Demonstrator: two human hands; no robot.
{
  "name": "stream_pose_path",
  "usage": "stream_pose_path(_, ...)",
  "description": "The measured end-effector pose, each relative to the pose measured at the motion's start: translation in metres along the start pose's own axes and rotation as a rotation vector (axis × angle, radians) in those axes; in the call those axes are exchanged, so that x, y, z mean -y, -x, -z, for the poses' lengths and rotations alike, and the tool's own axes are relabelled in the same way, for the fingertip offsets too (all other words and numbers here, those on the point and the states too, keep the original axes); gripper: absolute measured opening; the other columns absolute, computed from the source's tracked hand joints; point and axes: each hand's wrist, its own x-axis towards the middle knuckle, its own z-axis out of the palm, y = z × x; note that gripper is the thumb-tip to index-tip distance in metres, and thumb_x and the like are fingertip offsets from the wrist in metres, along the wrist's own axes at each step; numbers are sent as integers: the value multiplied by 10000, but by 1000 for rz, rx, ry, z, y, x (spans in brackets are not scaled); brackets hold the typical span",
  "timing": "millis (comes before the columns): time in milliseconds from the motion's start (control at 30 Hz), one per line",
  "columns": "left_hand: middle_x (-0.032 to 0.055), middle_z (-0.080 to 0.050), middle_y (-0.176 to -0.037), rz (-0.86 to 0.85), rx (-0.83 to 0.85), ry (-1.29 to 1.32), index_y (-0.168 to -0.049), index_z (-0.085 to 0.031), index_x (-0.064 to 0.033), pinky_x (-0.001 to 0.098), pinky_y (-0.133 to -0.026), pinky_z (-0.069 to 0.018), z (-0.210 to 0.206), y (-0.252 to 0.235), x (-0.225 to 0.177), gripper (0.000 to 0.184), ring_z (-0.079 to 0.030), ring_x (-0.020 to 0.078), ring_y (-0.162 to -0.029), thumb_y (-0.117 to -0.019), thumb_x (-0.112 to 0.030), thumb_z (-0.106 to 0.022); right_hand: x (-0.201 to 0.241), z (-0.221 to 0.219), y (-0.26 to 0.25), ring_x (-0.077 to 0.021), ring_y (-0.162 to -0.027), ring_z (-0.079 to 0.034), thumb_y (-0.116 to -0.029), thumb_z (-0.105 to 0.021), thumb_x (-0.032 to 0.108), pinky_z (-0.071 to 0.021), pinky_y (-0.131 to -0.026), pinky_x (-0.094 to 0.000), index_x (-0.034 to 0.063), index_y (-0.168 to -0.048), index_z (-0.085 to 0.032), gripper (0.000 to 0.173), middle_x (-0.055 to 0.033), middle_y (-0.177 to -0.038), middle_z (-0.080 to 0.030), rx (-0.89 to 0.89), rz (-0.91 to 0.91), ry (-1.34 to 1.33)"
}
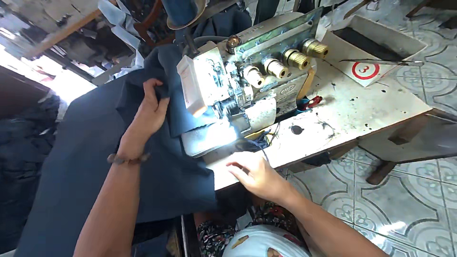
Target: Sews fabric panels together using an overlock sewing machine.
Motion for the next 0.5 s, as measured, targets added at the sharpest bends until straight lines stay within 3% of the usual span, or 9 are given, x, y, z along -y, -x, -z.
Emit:
stream_pose_path(33, 285, -509, -1462, 39, 94, -72, -1625, -143, -106, 602, -1041, -458, 8, 23, -2, 657, -577, 433, -1267, -1092, -279, -486, -6, 5, 14, -193, -1063, -668, -1016, -579, 377, -514, -947, -433, 151, -1092, -770, 305, -28, -1054, -737, -2, 35, 212)
stream_pose_path(100, 373, -603, -1250, 91, 316, -249, -1663, -66, -133, 750, -867, -484, 19, 71, -6, 1004, -631, 570, -1053, -951, -460, -694, -23, 16, 39, -336, -1321, -564, -1012, -553, 429, -412, -1091, -610, 282, -1235, -728, 319, -43, -1335, -673, 70, 56, 480)
stream_pose_path(167, 401, -645, -1128, 131, 583, -354, -1642, -221, -101, 736, -737, -523, 10, 126, -28, 1180, -665, 588, -885, -752, -524, -870, -40, 18, 50, -348, -1352, -551, -1048, -515, 322, -415, -1101, -590, 310, -1292, -694, 303, -56, -1403, -644, 62, 143, 590)
stream_pose_path(233, 494, -268, -1507, 235, 826, -375, -1653, -179, -110, 733, -859, -504, -11, 157, -43, 1283, -533, 696, -1136, -683, -475, -936, -46, 21, 42, -322, -1318, -589, -1086, -439, 299, -459, -1092, -543, 223, -1320, -674, 341, -78, -1365, -666, 76, 206, 617)
stream_pose_path(267, 488, -93, -1569, 256, 857, -381, -1654, -162, -110, 747, -916, -474, -19, 157, -36, 1324, -417, 737, -1243, -654, -457, -957, -48, 24, 32, -316, -1266, -629, -1091, -416, 296, -488, -1070, -523, 146, -1289, -678, 361, -105, -1299, -694, 103, 211, 618)
stream_pose_path(300, 496, -81, -1566, 213, 816, -372, -1629, -237, -59, 769, -948, -446, -23, 146, -17, 1320, -354, 758, -1282, -612, -470, -972, -48, 26, 20, -317, -1167, -681, -1086, -416, 291, -524, -1023, -500, 71, -1196, -695, 372, -134, -1176, -726, 147, 192, 607)
stream_pose_path(367, 482, -331, -1479, 101, 702, -333, -1458, -486, 54, 779, -1009, -399, -31, 95, 40, 1154, -360, 705, -1325, -572, -497, -980, -38, 36, -5, -359, -986, -701, -1096, -390, 364, -547, -891, -504, -29, -1031, -660, 481, -198, -985, -697, 395, -15, 577)
stream_pose_path(433, 389, -548, -1333, -7, 637, -264, -1352, -573, 74, 715, -1044, -408, -27, 21, 83, 890, -507, 569, -1277, -705, -418, -936, -24, 44, -34, -430, -1058, -656, -1110, -305, 454, -507, -879, -566, -82, -1105, -613, 617, -267, -1084, -652, 682, -323, 536)
stream_pose_path(500, 366, -656, -1101, -130, 467, -190, -1206, -626, 139, 663, -931, -493, -20, -28, 89, 495, -644, 502, -1059, -925, -241, -771, -21, 44, -43, -431, -1078, -649, -1109, -272, 478, -496, -887, -571, -77, -1108, -619, 655, -269, -1110, -653, 742, -425, 520)
